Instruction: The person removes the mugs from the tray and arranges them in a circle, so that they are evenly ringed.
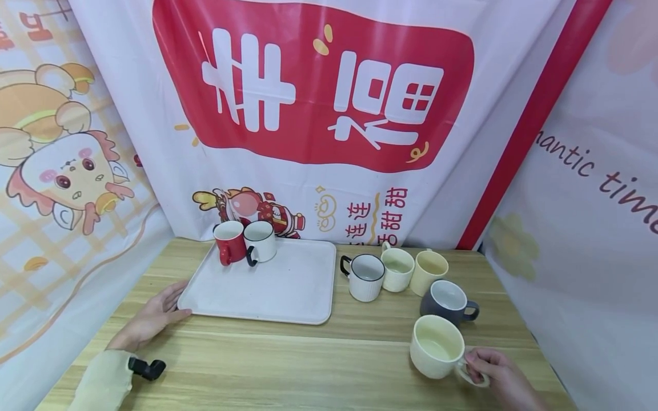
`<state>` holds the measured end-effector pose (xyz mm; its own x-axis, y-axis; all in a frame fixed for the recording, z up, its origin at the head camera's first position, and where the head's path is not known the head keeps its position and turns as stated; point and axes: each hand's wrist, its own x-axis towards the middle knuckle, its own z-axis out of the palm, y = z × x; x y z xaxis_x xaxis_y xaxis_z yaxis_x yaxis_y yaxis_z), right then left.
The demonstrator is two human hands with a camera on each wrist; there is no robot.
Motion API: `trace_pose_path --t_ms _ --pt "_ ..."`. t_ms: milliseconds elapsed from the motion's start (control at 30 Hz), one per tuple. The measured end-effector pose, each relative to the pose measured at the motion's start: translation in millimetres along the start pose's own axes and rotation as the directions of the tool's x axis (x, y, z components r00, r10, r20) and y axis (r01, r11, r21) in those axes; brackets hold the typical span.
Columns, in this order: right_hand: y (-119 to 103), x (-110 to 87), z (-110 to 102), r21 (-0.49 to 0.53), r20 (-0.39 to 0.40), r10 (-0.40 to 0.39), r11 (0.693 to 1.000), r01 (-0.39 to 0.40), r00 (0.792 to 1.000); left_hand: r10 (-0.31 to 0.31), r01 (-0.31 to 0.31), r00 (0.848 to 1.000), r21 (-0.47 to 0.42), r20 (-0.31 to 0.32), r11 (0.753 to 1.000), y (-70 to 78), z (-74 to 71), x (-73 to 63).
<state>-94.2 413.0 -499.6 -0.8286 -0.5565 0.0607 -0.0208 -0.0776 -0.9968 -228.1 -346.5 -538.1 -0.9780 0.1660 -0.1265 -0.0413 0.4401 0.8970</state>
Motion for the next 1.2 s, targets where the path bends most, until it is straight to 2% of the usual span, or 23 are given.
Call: trace_pose_path --t_ms 100,200,367,500,667,833,967,1200 --pt "6 -4.5 -4 -0.038 -0.042 0.014 0.999 -0.015 0.999 -0.002 0.002 1.000 0.000 -0.002 1.000 -0.1 0.1 -0.1" --pt "10 -9.1 -6 -0.039 -0.113 0.088 0.995 -0.093 0.990 0.005 -0.005 1.000 -0.003 0.001 1.000 0.8 0.2 0.1" --pt "13 -14.7 -8 0.010 -0.222 0.217 0.975 -0.221 0.950 0.013 -0.013 1.000 -0.012 0.000 1.000 2.7 0.4 -0.5" --pt "16 -16.2 -9 0.045 -0.249 0.217 0.976 -0.212 0.944 0.007 -0.007 1.000 -0.015 0.000 1.000 3.1 0.6 -1.5" --pt "21 -15.6 -13 0.069 -0.233 0.168 0.985 -0.156 0.958 0.010 -0.010 1.000 -0.020 0.002 1.000 3.1 0.6 -2.2" --pt "20 -15.4 -14 0.041 -0.220 0.151 0.989 -0.145 0.964 0.009 -0.009 1.000 -0.007 -0.003 1.000 2.8 1.2 -1.4" --pt "16 -16.5 -11 0.000 -0.273 0.189 0.981 -0.196 0.943 0.008 -0.008 1.000 -0.007 0.001 1.000 0.5 1.0 0.0" --pt "10 -15.8 -4 -0.053 -0.386 0.261 0.951 -0.304 0.885 0.010 -0.010 1.000 -0.011 0.011 1.000 -0.6 0.0 0.1"
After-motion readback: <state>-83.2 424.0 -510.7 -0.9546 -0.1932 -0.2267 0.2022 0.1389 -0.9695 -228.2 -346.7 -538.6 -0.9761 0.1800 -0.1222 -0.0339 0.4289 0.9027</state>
